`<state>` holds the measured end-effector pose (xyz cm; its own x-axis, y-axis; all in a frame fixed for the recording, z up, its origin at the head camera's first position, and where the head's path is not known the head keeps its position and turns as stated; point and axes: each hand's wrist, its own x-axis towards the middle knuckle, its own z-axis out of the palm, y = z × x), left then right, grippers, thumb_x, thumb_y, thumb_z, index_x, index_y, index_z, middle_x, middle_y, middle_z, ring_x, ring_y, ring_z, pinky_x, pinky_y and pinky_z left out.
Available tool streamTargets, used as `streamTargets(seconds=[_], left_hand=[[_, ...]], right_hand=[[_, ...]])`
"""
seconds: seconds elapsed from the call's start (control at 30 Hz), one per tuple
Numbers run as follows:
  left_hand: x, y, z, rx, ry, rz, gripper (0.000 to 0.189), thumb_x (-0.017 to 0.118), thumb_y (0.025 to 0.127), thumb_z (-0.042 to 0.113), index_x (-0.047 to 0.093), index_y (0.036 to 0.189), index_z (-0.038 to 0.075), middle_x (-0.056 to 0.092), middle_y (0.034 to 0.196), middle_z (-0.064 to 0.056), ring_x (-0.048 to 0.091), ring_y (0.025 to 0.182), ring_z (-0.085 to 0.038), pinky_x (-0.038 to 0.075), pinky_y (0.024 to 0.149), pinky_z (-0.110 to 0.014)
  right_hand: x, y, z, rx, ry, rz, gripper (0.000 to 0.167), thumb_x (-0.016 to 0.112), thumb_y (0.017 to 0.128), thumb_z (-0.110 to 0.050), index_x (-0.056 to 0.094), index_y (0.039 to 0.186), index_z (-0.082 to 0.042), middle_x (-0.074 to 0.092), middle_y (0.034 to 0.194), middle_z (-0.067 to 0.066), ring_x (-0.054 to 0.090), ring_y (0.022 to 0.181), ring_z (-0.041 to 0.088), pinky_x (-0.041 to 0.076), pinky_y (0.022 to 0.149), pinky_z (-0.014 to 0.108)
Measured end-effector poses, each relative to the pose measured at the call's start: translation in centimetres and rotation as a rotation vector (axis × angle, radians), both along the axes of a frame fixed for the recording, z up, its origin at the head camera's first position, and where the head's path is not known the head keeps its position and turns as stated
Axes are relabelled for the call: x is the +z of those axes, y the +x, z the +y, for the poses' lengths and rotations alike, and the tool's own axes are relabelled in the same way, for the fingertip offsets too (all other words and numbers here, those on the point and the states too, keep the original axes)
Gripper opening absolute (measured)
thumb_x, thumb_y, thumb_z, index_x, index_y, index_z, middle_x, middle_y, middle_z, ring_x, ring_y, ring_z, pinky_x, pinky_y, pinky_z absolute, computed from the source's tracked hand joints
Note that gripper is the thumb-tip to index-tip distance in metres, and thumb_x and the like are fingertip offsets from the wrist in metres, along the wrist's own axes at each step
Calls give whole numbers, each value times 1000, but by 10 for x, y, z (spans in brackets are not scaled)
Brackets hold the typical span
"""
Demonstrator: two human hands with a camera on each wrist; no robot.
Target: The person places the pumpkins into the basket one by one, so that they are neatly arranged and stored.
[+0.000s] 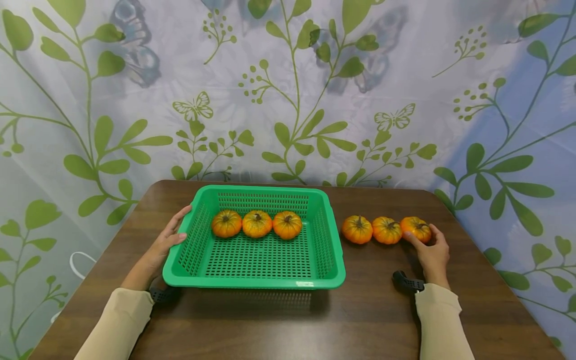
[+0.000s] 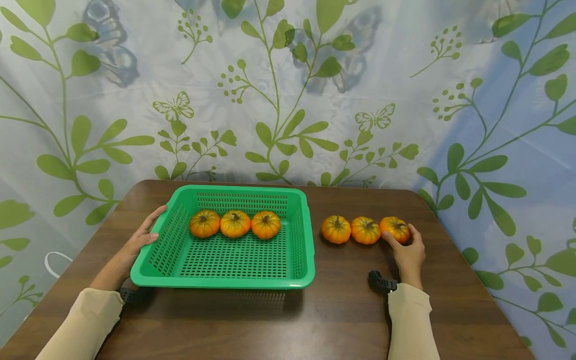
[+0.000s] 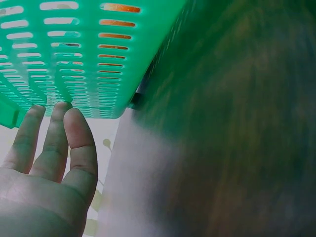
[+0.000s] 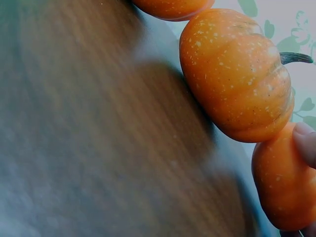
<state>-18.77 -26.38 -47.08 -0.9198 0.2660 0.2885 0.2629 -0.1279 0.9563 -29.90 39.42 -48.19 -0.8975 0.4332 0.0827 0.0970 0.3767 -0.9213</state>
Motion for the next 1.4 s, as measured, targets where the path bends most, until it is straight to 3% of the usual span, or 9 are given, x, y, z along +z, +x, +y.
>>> streamTargets(seconds=[0.17, 0.3, 0.5, 0.67, 1.0, 1.2, 1.4], left_hand=[[0, 0, -2, -26, 18, 4, 63, 40, 111, 11, 30, 168, 36, 48, 158, 16, 65, 123, -9, 59, 94, -27], [0, 0, -1, -32, 26, 1, 63, 40, 111, 11, 31, 168, 37, 48, 158, 16, 66, 122, -10, 59, 93, -27], [1, 0, 0, -24, 18, 7, 64, 40, 111, 11, 32, 168, 37, 45, 160, 18, 64, 124, -10, 58, 94, -26], [0, 0, 0, -5, -8, 7, 63, 40, 111, 11, 32, 168, 38, 43, 160, 18, 63, 124, -8, 58, 94, -26], [0, 1, 1, 28, -20, 33, 63, 41, 111, 10, 34, 168, 36, 44, 159, 17, 59, 127, -6, 55, 96, -23], [0, 0, 1, -13, 10, 15, 64, 40, 111, 10, 32, 169, 35, 46, 157, 15, 62, 124, -8, 57, 95, -25], [-2, -1, 0, -35, 27, 13, 65, 39, 111, 9, 30, 170, 34, 46, 158, 15, 63, 124, -9, 57, 95, -26]], right_hand=[[-1, 0, -2, -35, -57, 48, 85, 77, 101, -25, 31, 170, -3, 34, 170, 26, 31, 157, 41, 20, 132, 45], [-2, 1, -3, -64, -132, 113, 84, 79, 100, -21, 35, 169, -6, 37, 169, 24, 39, 150, 34, 28, 128, 34], [-5, -1, -3, -91, -240, 251, 82, 83, 96, -10, 42, 167, -7, 41, 167, 20, 49, 133, 19, 41, 111, 14], [-3, -1, -4, -103, -283, 358, 80, 84, 93, -5, 46, 164, -6, 46, 163, 19, 52, 122, 9, 43, 102, 11], [7, -2, -11, -95, -273, 468, 75, 85, 91, -1, 53, 159, -4, 55, 151, 10, 54, 119, 9, 48, 95, 11], [16, -1, -16, -76, -181, 492, 74, 84, 92, -1, 53, 158, -3, 57, 142, 1, 55, 119, 8, 49, 97, 12], [23, 0, -21, -45, -79, 495, 74, 84, 93, -4, 52, 160, -5, 55, 151, 12, 54, 125, 9, 46, 105, 19]])
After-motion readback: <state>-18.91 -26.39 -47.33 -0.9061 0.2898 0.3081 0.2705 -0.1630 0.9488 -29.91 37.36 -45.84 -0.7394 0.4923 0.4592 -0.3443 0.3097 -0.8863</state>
